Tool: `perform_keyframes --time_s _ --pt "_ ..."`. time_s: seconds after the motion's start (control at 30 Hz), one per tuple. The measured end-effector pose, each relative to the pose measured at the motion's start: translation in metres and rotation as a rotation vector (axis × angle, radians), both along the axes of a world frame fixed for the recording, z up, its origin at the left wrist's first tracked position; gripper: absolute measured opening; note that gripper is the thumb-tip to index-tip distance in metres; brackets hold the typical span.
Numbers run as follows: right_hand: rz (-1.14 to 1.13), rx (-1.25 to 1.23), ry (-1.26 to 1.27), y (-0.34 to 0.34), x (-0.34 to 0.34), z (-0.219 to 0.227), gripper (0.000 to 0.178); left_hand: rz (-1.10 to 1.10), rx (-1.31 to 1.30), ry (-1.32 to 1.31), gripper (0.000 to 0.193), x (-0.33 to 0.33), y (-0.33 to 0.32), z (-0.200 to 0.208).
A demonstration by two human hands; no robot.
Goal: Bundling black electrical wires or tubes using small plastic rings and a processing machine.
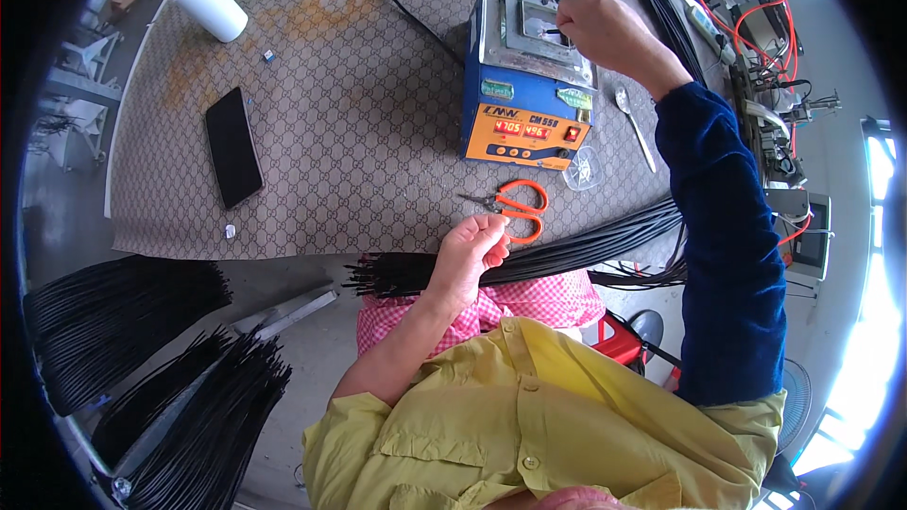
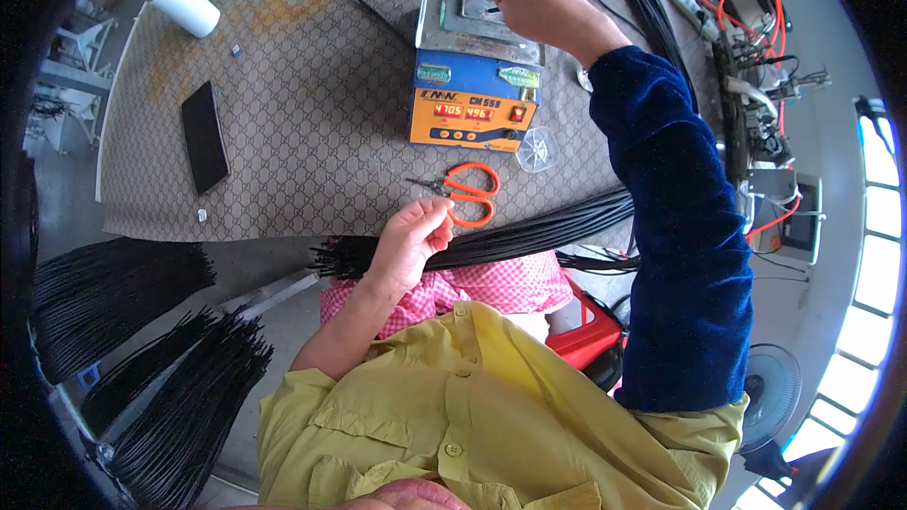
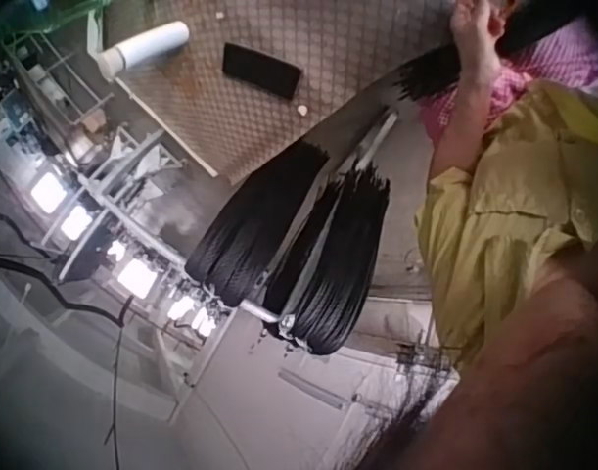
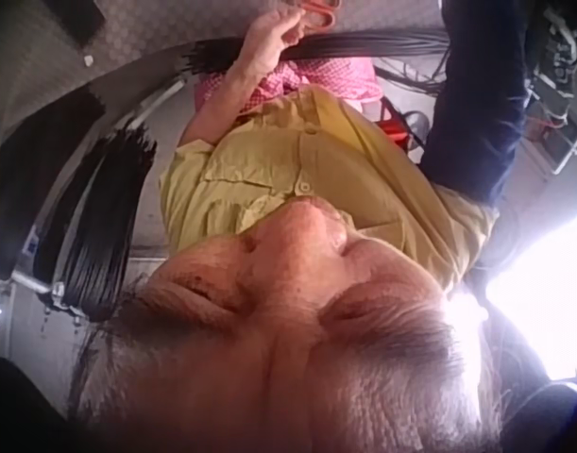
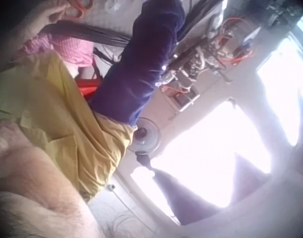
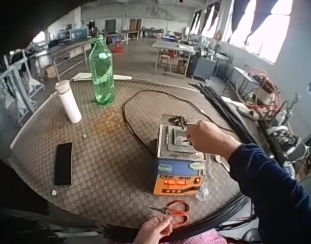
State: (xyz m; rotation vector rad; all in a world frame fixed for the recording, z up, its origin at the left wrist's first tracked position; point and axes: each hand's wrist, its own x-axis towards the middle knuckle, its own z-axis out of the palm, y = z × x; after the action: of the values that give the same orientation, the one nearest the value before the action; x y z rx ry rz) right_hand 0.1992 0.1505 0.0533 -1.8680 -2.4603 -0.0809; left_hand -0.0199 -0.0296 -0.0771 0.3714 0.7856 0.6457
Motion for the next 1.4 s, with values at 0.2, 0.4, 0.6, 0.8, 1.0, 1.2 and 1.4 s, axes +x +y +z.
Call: perform_keyframes --time_s 0.2,0.4,0.6,0.8,1.0,1.2,1.4 --pt "0.033 0.049 0.063 -0.011 0.004 0.006 0.013 0.000 -0.016 0.014 0.013 0.001 -0.002 0.007" --pt "-0.243 -0.256 0.960 -0.069 0.001 0.000 0.017 0.007 0.056 0.014 0.013 0.002 0.002 0.022" --pt "-0.264 -0.507 1.793 -0.129 -0.020 -0.030 0.013 0.144 0.270 -0.006 0.015 0.010 0.016 0.046" --pt "-0.296 -0.532 2.015 -0.153 -0.036 -0.050 0.009 0.232 0.425 0.024 0.015 0.019 0.023 0.067" --pt "-0.244 -0.555 2.098 -0.164 -0.039 -0.062 0.009 0.237 0.424 0.028 0.016 0.022 0.024 0.075" --pt "-0.271 -0.599 2.156 -0.172 -0.047 -0.064 0.010 0.267 0.407 0.025 0.021 0.027 0.023 0.075" --pt "-0.287 -0.664 2.207 -0.176 -0.057 -0.065 0.011 0.268 0.427 -0.038 0.017 0.028 0.023 0.069"
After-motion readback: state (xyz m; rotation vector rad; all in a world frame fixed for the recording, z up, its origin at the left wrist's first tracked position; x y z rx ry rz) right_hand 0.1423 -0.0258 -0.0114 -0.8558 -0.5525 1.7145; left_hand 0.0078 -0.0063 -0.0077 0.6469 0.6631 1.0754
